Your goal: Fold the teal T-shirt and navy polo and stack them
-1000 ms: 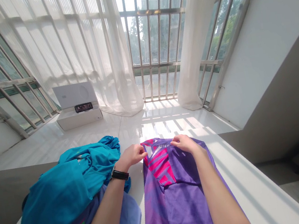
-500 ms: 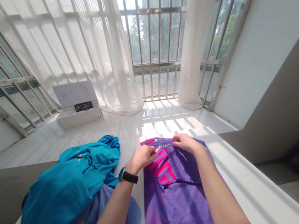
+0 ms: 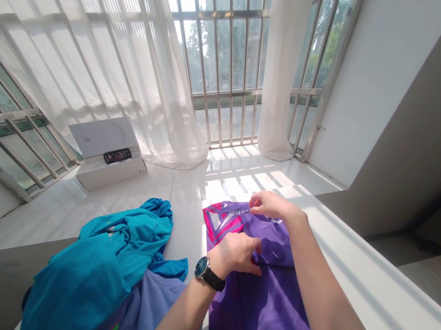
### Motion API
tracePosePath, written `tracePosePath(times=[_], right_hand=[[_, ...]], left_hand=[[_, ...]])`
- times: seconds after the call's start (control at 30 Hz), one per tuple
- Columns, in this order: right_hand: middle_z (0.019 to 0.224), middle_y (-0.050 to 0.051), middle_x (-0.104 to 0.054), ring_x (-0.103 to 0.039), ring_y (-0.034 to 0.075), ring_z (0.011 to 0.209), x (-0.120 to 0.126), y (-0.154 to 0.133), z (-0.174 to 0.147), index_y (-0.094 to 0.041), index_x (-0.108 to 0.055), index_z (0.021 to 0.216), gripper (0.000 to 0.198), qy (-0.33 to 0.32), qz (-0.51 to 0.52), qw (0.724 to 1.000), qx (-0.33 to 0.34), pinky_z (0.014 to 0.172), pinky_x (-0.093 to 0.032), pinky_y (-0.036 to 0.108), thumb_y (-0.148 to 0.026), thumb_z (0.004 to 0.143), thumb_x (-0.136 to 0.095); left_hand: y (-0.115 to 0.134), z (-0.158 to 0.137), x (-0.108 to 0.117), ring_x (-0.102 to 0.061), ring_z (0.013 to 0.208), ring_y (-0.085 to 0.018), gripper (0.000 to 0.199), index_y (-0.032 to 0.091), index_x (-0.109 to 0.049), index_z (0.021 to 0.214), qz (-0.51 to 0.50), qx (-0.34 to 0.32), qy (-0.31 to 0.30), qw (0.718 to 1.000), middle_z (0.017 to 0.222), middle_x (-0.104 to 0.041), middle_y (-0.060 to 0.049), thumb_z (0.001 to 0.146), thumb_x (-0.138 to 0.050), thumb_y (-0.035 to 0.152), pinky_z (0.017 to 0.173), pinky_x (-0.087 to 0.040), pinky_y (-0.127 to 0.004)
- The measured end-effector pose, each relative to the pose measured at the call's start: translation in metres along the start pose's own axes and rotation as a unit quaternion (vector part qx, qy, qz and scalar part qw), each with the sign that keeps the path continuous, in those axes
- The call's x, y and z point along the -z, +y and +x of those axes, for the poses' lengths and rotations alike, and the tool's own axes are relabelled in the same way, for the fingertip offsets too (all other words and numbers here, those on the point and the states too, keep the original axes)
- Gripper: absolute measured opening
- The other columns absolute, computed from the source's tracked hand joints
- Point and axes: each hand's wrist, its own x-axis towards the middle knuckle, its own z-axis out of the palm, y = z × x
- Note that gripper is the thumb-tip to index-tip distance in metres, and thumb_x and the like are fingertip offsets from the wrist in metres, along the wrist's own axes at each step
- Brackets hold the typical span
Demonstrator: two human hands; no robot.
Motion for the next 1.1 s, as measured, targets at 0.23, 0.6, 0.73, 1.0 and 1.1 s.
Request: tracePosePath(times=[0.23, 0.6, 0.73, 1.0, 1.1], right_hand=[[0.067, 0.005, -0.072, -0.064, 0.014, 0.058, -0.001, -0.009, -0.004, -0.016, -0.072, 0.075, 0.016, -0.082, 0.004, 0.996, -0.024, 0.052, -0.044, 0.021, -0.029, 0.083, -0.067], [0.051, 0.001, -0.061, -0.059, 0.016, 0.054, -0.023, -0.019, 0.005, -0.018, -0.064, 0.056, 0.036, -0.128, -0.077, 0.981, -0.119, 0.052, -0.048, 0.026, -0.046, 0.068, -0.081], [0.046, -0.002, -0.055, -0.055, 0.014, 0.051, -0.027, -0.010, 0.008, -0.019, -0.064, 0.053, 0.017, -0.128, -0.087, 0.980, -0.126, 0.049, -0.043, 0.025, -0.018, 0.060, -0.078], [0.053, -0.003, -0.058, -0.056, 0.012, 0.053, 0.009, 0.022, -0.006, -0.018, -0.066, 0.067, 0.004, -0.095, -0.026, 0.986, -0.135, 0.052, -0.043, 0.021, -0.014, 0.068, -0.068], [0.057, -0.002, -0.058, -0.057, 0.013, 0.057, 0.031, 0.037, -0.021, -0.018, -0.064, 0.071, 0.002, -0.057, -0.004, 0.991, -0.121, 0.052, -0.042, 0.022, -0.017, 0.073, -0.065]], left_hand=[[0.011, 0.001, 0.000, -0.074, 0.087, -0.031, 0.021, 0.020, -0.077, 0.101, 0.029, 0.027, 0.028, 0.999, 0.094, -0.078, -0.012, 0.089, -0.060, 0.017, 0.074, -0.057, -0.040], [0.026, 0.012, -0.009, -0.073, 0.090, -0.029, 0.027, 0.014, -0.071, 0.102, 0.066, -0.035, 0.096, 0.992, 0.104, -0.074, -0.016, 0.095, -0.045, 0.010, 0.077, -0.060, -0.039], [0.026, 0.013, -0.016, -0.072, 0.084, -0.024, 0.025, 0.016, -0.068, 0.102, 0.061, -0.047, 0.109, 0.991, 0.103, -0.073, -0.011, 0.099, -0.043, 0.013, 0.073, -0.060, -0.035], [0.020, 0.016, -0.013, -0.070, 0.098, -0.021, 0.024, 0.019, -0.059, 0.122, -0.041, -0.003, 0.221, 0.974, 0.116, -0.069, -0.008, 0.103, -0.045, 0.025, 0.081, -0.059, -0.031], [0.019, 0.017, -0.019, -0.070, 0.094, -0.020, 0.020, 0.019, -0.062, 0.114, -0.058, 0.029, 0.211, 0.975, 0.109, -0.070, -0.007, 0.104, -0.046, 0.026, 0.079, -0.058, -0.029]])
